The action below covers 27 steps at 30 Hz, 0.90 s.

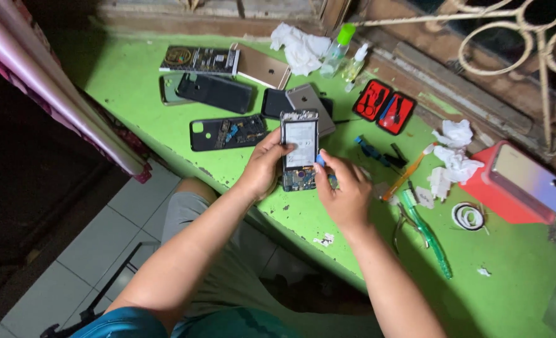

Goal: Removing internal components and adhesive from a smartphone using a prying tool and fingers.

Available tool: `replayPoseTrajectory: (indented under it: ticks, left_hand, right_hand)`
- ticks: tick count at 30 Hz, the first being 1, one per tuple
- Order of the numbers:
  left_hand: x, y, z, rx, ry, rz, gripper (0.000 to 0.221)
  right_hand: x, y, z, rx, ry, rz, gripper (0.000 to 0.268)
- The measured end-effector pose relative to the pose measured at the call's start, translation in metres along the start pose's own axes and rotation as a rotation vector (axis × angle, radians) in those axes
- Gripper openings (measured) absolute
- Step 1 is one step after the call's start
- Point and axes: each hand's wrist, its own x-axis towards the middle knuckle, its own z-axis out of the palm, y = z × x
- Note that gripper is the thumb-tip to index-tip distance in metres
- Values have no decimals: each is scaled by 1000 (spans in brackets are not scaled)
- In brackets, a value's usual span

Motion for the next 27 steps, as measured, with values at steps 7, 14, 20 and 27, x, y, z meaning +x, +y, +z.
replayPoseTrajectory:
  ticks: [7, 14, 20, 27]
  left_hand:
    - [-7, 17, 12, 148, -15, 26, 53]
    - [-8, 23, 18, 176, 70, 19, 51]
    - [-7, 24, 19, 192, 84, -7, 52]
    - [-12, 36, 28, 264, 25, 25, 46]
  right_hand:
    - [-14, 24, 9, 174, -11, 45, 27]
    - [-17, 32, 13, 122, -36, -29, 29]
    - [-19, 33, 10, 180, -58, -17, 28]
    - [-21, 31, 8, 253, -89, 34, 23]
